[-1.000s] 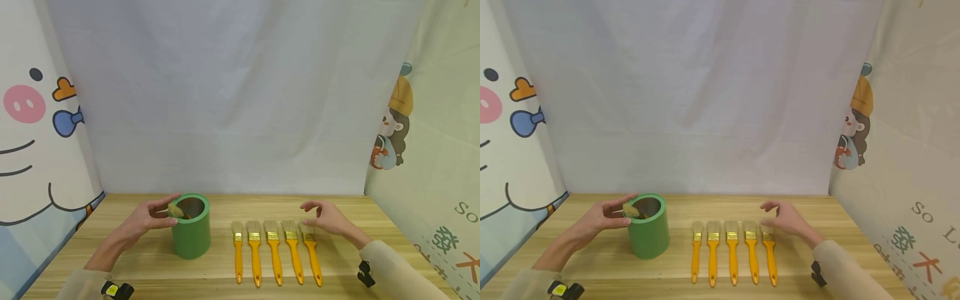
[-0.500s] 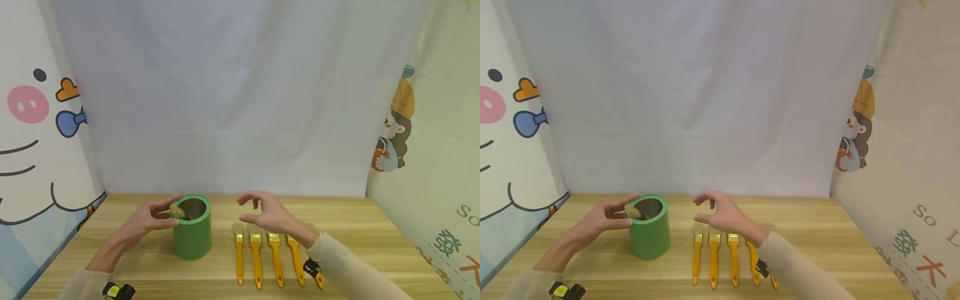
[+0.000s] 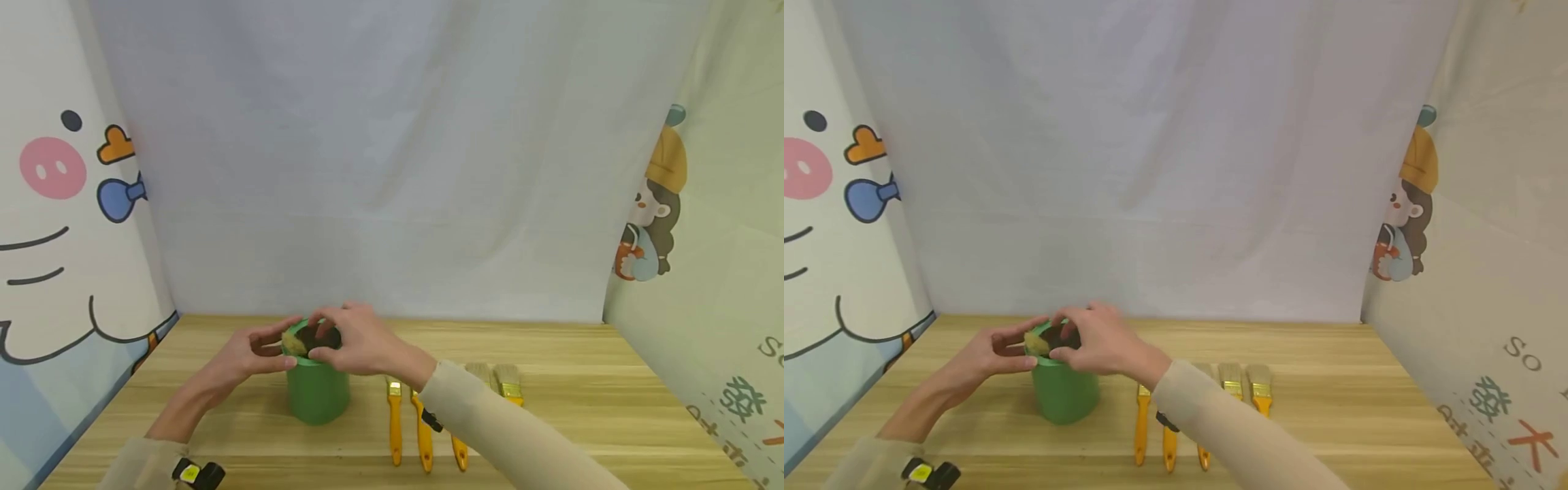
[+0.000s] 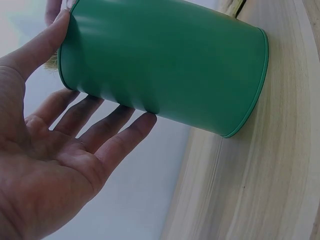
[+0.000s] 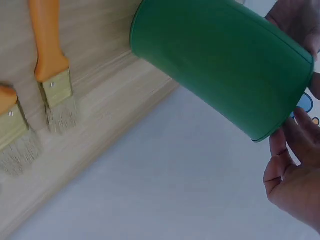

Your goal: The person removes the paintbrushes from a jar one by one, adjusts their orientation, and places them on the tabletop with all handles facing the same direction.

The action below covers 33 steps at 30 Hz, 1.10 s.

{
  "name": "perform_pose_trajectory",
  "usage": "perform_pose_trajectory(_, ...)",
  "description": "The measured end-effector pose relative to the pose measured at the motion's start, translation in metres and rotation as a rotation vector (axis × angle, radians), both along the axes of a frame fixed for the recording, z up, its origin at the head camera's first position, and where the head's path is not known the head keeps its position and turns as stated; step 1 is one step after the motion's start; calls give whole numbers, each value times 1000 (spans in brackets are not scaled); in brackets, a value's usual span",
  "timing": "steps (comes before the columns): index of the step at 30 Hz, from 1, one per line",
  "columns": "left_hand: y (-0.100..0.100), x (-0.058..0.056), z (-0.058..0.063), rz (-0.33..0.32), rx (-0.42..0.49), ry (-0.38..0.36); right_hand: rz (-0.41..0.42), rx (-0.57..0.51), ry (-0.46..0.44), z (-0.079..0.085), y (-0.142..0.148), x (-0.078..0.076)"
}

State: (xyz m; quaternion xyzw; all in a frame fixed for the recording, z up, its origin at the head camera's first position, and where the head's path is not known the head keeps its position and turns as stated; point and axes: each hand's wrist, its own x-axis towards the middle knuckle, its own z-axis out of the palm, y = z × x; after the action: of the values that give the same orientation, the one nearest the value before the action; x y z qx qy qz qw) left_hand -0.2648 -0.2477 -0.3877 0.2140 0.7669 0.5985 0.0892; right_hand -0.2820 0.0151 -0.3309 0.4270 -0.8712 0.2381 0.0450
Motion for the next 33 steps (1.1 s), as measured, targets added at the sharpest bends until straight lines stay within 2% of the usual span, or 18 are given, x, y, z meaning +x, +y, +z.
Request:
perform_pose_trajectory(2, -1, 0, 1, -3, -2, 0, -4, 63, 14, 0, -6, -3)
perform_pose_trajectory(4, -1, 0, 1, -3, -4, -3, 15, 80, -11, -1, -10, -5)
perform_pose_trajectory(9, 0, 2, 2, 20, -20, -23, 74, 6, -156, -3, -14, -10)
perform_pose_trajectory(12, 1, 2, 3, 29, -25, -35, 82, -27, -187, -4, -15, -10)
perform_pose_trajectory(24, 0, 3, 2, 58, -38, -43, 82, -132, -127, -11, -20, -8)
perform_pose_trajectory(29, 2, 2, 1, 48, -16, -35, 77, -192, -101, -13, -19, -11)
perform_pose_trajectory(33, 2, 1, 0, 43, -15, -29, 69, -201, -77, -15, -18, -14)
